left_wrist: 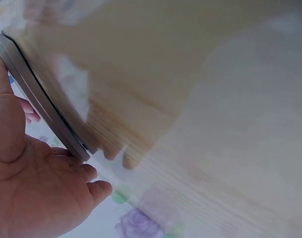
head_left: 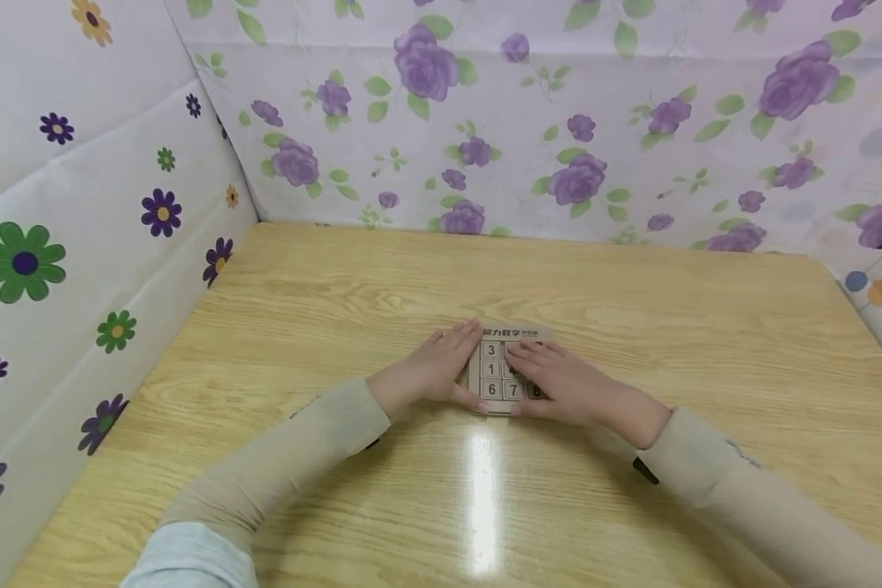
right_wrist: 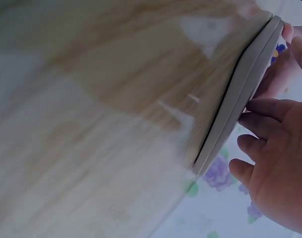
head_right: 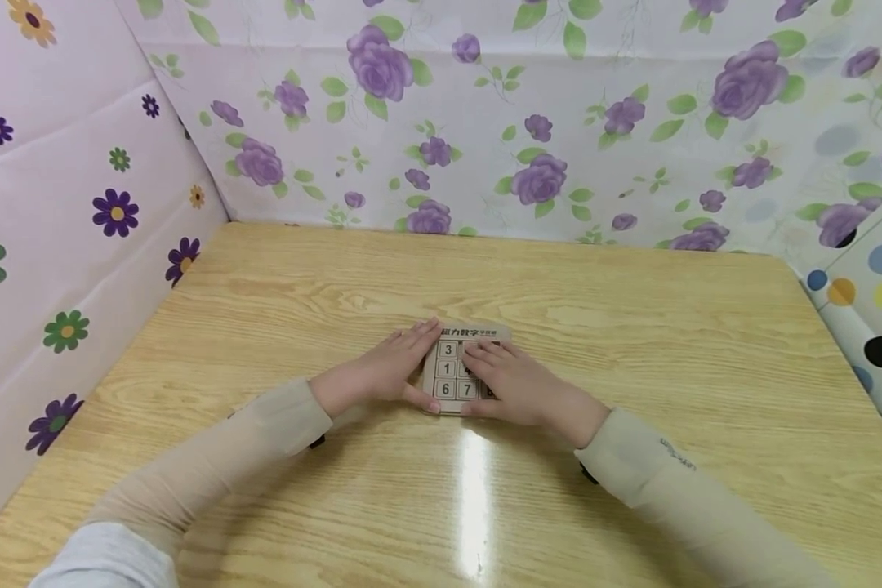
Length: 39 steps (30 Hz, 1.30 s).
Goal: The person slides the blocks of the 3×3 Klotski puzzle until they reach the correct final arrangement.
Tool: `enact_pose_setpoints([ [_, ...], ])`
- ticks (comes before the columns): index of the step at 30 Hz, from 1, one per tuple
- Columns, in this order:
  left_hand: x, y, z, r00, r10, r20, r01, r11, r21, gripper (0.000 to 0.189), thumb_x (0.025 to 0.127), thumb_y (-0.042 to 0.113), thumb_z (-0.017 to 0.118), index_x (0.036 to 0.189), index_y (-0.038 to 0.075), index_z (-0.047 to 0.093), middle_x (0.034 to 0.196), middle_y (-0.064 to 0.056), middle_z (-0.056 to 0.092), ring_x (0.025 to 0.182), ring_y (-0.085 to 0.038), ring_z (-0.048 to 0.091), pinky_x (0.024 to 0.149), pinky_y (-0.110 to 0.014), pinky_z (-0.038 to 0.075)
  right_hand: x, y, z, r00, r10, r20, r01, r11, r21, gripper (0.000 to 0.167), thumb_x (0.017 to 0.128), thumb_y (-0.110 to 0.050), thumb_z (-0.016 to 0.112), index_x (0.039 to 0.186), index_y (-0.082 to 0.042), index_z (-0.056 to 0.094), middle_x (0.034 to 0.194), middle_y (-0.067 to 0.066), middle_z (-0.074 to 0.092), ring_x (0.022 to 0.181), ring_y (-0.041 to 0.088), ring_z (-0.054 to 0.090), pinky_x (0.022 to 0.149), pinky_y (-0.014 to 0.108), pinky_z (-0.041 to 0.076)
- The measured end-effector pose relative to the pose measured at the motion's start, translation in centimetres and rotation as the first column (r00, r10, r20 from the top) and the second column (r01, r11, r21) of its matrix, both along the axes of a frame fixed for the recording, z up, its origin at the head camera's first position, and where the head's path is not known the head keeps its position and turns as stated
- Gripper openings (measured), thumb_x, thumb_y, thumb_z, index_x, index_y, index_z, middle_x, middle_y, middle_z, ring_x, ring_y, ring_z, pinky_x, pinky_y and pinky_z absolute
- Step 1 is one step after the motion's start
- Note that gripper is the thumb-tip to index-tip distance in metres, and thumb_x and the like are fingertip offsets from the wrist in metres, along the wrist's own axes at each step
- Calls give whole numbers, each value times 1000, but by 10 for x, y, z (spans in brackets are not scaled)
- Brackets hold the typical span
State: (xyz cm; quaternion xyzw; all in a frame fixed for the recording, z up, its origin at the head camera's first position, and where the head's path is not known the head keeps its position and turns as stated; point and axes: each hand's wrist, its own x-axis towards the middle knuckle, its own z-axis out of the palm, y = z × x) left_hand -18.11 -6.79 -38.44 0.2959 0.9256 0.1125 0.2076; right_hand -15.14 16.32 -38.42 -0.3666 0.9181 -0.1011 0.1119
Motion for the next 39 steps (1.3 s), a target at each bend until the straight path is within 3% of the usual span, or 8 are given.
enact_pose_setpoints([
  [10,-1,-1,1,1000,-2,1,2,1000,-4,123,71,63,70,152,5,-2,160,-9,-7,148,-26,0,120,-43,2,4,16,4,998,-60,-3,60,998,-6,76,92,-51,53,146,-2,35,153,14,30,143,37,22,118,54,13],
  [18,-3,-3,1,1000,-7,-22,7,1000,-16,122,72,64,68,153,5,-1,160,-10,-6,148,-27,0,121,-44,3,-4,-2,9,998,16,-54,-17,1000,-17,77,91,-53,53,146,-3,34,152,15,33,143,35,22,118,53,16],
  [26,-1,0,0,1000,-22,-11,21,1000,-10,120,73,64,68,153,4,-1,160,-10,-6,148,-28,0,121,-45,4,-7,-18,4,997,73,-23,-73,997,-1,76,93,-53,50,147,-3,33,154,14,29,145,32,21,119,51,14],
  [39,-1,0,1,1000,-2,0,2,1000,-6,123,71,63,70,153,5,-1,160,-9,-6,148,-26,0,121,-43,3,-3,2,4,1000,0,-4,0,1000,0,76,92,-52,53,146,-1,35,153,15,32,144,34,22,119,53,13],
])
